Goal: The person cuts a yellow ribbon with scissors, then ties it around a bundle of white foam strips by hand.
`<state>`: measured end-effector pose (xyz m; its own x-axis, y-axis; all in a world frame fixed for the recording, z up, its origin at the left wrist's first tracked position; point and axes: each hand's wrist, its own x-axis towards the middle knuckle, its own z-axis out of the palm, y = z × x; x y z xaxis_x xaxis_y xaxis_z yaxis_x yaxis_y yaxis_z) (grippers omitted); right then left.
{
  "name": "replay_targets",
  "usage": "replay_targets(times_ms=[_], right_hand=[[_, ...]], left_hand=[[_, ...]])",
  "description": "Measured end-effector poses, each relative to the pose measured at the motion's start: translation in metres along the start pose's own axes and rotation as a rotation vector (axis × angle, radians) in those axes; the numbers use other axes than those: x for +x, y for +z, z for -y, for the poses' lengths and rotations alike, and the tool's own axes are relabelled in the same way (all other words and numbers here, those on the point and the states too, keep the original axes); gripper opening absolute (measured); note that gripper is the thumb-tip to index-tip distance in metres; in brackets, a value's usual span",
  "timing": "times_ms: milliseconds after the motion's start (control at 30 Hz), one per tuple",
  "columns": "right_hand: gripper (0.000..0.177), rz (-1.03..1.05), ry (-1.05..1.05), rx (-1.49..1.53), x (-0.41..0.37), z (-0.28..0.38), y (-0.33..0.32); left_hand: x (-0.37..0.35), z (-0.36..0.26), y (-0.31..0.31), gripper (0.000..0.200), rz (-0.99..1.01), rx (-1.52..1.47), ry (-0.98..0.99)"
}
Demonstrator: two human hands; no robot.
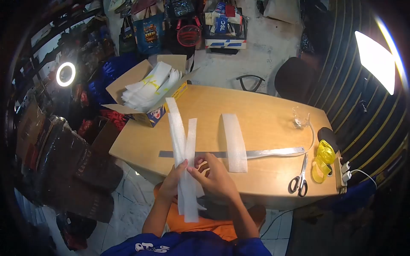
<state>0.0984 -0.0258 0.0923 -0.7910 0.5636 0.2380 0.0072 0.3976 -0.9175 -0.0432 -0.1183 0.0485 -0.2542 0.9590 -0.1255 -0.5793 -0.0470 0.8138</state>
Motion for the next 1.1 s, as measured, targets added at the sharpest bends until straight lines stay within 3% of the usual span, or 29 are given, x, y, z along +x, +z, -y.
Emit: replay_targets(times_ms=[233,367,433,567,667,767,833,967,1033,1100], right_hand=[[0.038,-0.087,0.134,0.124,-0.017,-0.008,0.021],[0.033,-0.083,0.148,0.253,-0.022,-0.014,0.018],[0.026,-0.022,0.164,0.452,-0.024,-0.016,0.014],[0.023,0.076,0.205,0.446,-0.033,-0.013,0.016],[0.025,0.131,0.226,0.466,-0.038,-0.017,0.02],[0.025,0.174,0.222,0.401,-0.042,-0.029,0.023],[0.025,0.208,0.255,0.18,-0.044,-0.03,0.023],[0.025,0.289,0.293,-0.039,-0.043,-0.024,0.022],[0.025,0.114,0.187,0.237,-0.047,-0.038,0.032],[0.025,0.106,0.193,0.367,-0.045,-0.026,0.033]], left_hand=[[-0.005,0.016,0.003,0.032,-0.161,0.153,0.111],[-0.005,0.01,0.005,0.038,-0.192,0.179,0.116],[-0.004,0.005,0.001,0.046,-0.158,-0.108,0.156],[0.003,0.016,-0.019,0.054,-0.108,-0.227,0.182],[0.002,0.029,-0.034,0.058,-0.043,-0.409,0.078],[-0.004,0.027,-0.019,0.062,-0.166,-0.238,0.166],[-0.008,0.021,-0.009,0.064,-0.206,-0.051,0.224],[-0.006,0.023,-0.011,0.065,-0.191,0.029,0.17],[-0.006,0.024,-0.01,0.068,-0.17,-0.127,0.16],[-0.006,0.027,-0.013,0.071,-0.138,-0.22,0.11]])
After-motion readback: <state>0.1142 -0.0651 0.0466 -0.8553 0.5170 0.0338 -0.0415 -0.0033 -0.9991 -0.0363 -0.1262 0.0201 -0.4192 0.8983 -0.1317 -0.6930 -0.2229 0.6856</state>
